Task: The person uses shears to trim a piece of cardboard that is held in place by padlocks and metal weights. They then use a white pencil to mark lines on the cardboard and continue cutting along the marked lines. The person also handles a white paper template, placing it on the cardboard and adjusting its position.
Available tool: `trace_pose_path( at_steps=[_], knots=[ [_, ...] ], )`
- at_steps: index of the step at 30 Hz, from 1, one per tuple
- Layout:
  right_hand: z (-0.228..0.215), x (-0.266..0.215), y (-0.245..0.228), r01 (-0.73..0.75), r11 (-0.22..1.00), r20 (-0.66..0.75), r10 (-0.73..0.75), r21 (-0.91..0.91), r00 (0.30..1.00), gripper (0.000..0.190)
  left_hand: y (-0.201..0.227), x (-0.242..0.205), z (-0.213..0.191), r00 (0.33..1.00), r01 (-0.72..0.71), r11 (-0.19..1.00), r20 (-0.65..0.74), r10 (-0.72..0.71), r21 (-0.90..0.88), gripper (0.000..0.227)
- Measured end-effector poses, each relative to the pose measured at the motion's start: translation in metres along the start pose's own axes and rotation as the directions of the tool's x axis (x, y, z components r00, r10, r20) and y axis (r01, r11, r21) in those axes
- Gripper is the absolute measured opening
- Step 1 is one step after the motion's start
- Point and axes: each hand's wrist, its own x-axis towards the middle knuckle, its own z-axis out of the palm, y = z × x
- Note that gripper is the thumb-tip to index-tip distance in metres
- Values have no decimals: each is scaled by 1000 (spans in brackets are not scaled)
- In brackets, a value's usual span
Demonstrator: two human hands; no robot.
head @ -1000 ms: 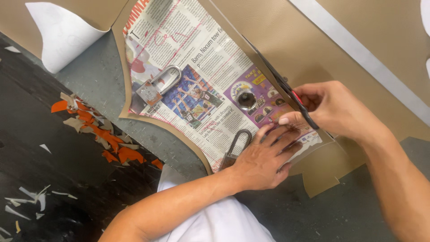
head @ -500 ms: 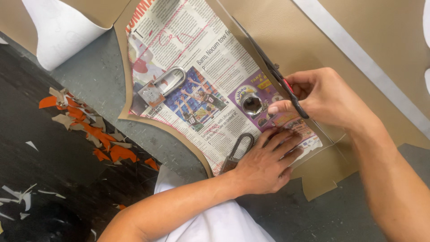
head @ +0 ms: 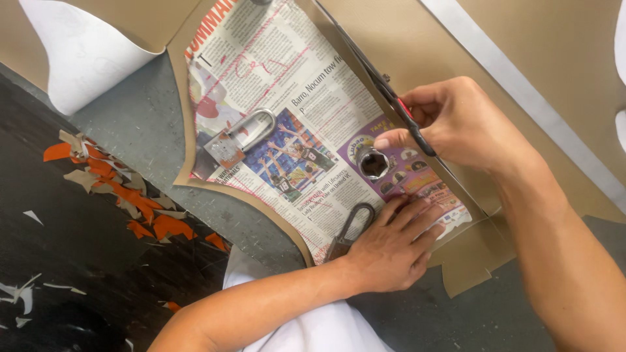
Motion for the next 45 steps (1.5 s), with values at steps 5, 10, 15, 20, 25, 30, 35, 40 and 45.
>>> trace_pose_path(
  at_steps=[5,10,15,20,25,30,35,40,45],
  knots=[
    [1,6,-10,-53,995,-42,49,-89,998,47,-1,1,-3,1000,-3,1000,0,3,8,50],
    [2,24,-18,39,996,-31,-41,-80,999,48,-1,0,-4,1000,-3,1000,-17,3,-6,49],
    [3,30,-29,57,996,-41,-60,-66,997,48,-2,2,-10,1000,-15,1000,-13,15,-7,51],
    [2,37,-40,12,993,-42,-17,-114,999,47,-4,3,-10,1000,-11,1000,-13,10,-17,53],
    [4,47,-50,41,995,-46,-46,-94,998,49,-4,2,-11,1000,-12,1000,0,12,-26,53],
    [5,46,-58,-52,994,-57,46,-100,997,50,-4,2,-11,1000,-3,1000,-9,3,-20,50],
    [7,57,-65,-20,995,-64,14,-99,998,54,-6,2,-9,1000,-13,1000,2,13,-16,52],
    [9,60,-73,64,997,-62,-66,-46,996,54,-7,5,-12,1000,-28,999,-12,28,24,50],
    [10,41,-75,23,990,-108,-38,-140,993,47,-5,2,-15,999,-32,999,1,32,-12,48]
  ],
)
